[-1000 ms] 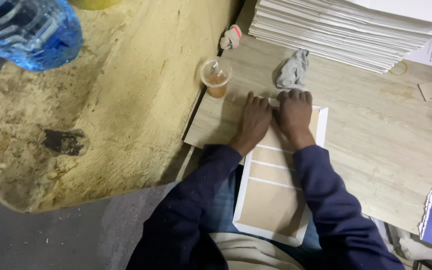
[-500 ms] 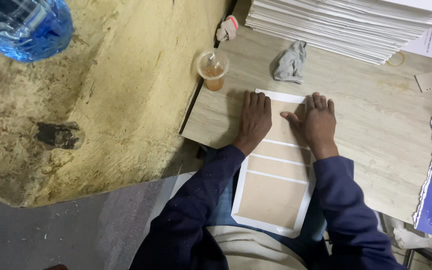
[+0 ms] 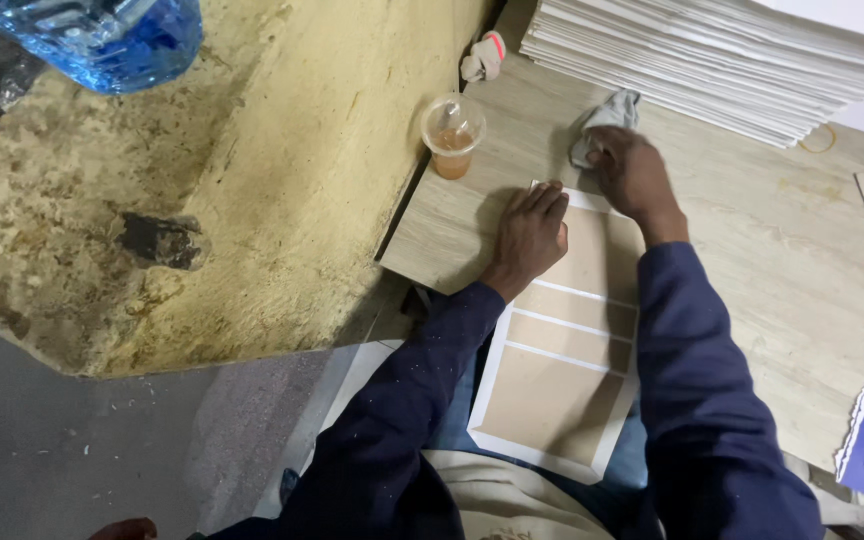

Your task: The person wipes a white sheet of paper on a table with a cloth, then flips it over to wipe the other side. They then pick up a cardboard frame, wipe it with the cloth, and place it back on the table.

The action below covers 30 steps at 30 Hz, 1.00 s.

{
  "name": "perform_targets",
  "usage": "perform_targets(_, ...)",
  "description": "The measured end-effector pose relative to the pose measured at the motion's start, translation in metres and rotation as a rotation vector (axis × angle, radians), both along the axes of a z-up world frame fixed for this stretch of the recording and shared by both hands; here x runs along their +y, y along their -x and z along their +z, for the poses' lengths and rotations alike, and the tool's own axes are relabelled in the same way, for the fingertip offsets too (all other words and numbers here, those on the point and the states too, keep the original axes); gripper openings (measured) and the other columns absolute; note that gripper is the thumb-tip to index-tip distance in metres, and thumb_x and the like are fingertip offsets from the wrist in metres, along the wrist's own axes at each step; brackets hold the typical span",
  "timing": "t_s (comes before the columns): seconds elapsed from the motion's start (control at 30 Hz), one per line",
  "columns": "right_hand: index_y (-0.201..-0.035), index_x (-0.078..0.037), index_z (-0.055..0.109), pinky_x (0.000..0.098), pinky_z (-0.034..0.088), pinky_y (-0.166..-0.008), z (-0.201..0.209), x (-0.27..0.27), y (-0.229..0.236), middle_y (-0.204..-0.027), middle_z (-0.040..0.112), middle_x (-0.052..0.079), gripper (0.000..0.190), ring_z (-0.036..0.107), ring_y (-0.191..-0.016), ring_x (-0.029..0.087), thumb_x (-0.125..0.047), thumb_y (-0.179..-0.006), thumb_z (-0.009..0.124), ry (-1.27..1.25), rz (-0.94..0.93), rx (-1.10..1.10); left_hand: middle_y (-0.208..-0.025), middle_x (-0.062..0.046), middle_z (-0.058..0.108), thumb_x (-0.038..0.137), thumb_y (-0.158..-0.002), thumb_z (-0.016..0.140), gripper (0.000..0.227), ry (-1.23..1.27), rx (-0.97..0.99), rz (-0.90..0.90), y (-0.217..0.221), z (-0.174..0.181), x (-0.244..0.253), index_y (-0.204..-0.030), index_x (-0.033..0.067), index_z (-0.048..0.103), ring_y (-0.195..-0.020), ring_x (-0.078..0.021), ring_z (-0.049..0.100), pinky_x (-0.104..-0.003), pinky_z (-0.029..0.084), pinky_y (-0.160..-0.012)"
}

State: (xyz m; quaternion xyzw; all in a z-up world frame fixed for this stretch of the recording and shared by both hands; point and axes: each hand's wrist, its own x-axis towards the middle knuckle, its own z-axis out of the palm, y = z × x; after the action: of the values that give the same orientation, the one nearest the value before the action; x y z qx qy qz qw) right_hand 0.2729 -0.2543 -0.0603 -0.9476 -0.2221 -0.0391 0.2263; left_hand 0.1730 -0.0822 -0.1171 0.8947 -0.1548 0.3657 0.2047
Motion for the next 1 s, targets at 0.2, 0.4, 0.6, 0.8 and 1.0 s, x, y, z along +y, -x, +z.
perform_targets(0.2, -0.109, -0.007, 0.081, 0.0618, 0.053, -0.106, -0.003, -0.008, 0.018, -0.113, 0.075, 0.023, 0.013, 0.069, -0.113, 0.052, -0.011, -0.099, 0.073, -0.186, 0.153, 0.165, -0.099, -0.009, 0.081, 0.01, -0.079, 0.07, 0.023, 0.003, -0.012, 0.018, -0.002, 0.014, 0.005, -0.099, 0.0132, 0.081, -0.093, -0.0265, 0.079, -0.04, 0.053, -0.072)
perform_targets(0.4, -0.101, -0.015, 0.079, 0.0567, 0.056, -0.091, -0.028, -0.144, 0.032, -0.116, 0.075, 0.016, 0.014, 0.072, -0.106, 0.047, -0.008, -0.09, 0.075, 0.044, 0.034, 0.054, -0.103, -0.008, 0.082, 0.007, -0.079, 0.068, 0.016, 0.036, 0.021, -0.001, 0.004, 0.014, 0.008, -0.092, 0.0101, 0.077, -0.095, -0.0248, 0.079, -0.041, 0.052, -0.076)
perform_targets(0.6, -0.143, -0.01, 0.072, 0.0519, 0.042, -0.118, -0.011, -0.123, 0.116, -0.154, 0.067, 0.015, 0.063, 0.055, -0.148, 0.04, -0.006, -0.081, 0.058, 0.43, -0.043, 0.005, -0.095, -0.007, 0.077, -0.003, -0.077, 0.064, 0.027, 0.153, 0.021, -0.055, 0.011, 0.028, 0.014, -0.098, 0.0107, 0.074, -0.089, -0.0294, 0.072, -0.045, 0.05, -0.086)
perform_targets(0.8, -0.12, -0.009, 0.079, 0.0484, 0.042, -0.121, -0.082, 0.07, 0.292, -0.125, 0.075, 0.011, 0.036, 0.067, -0.121, 0.033, -0.001, -0.088, 0.062, 0.105, 0.922, -0.015, -0.115, -0.008, 0.082, 0.0, -0.094, 0.058, 0.032, 0.749, 0.219, -0.184, 0.001, 0.023, 0.027, -0.117, 0.0104, 0.077, -0.11, -0.0264, 0.077, -0.038, 0.059, -0.101)
perform_targets(1.0, -0.101, -0.016, 0.08, 0.0508, 0.04, -0.112, 0.068, 0.054, 0.236, -0.11, 0.074, 0.007, 0.018, 0.062, -0.112, 0.036, -0.026, -0.101, 0.064, 0.361, 0.891, -0.081, -0.116, -0.016, 0.083, 0.013, -0.097, 0.061, 0.033, 1.269, 0.544, -0.327, 0.01, 0.031, 0.054, -0.126, 0.0041, 0.071, -0.11, -0.0225, 0.077, -0.033, 0.057, -0.095)
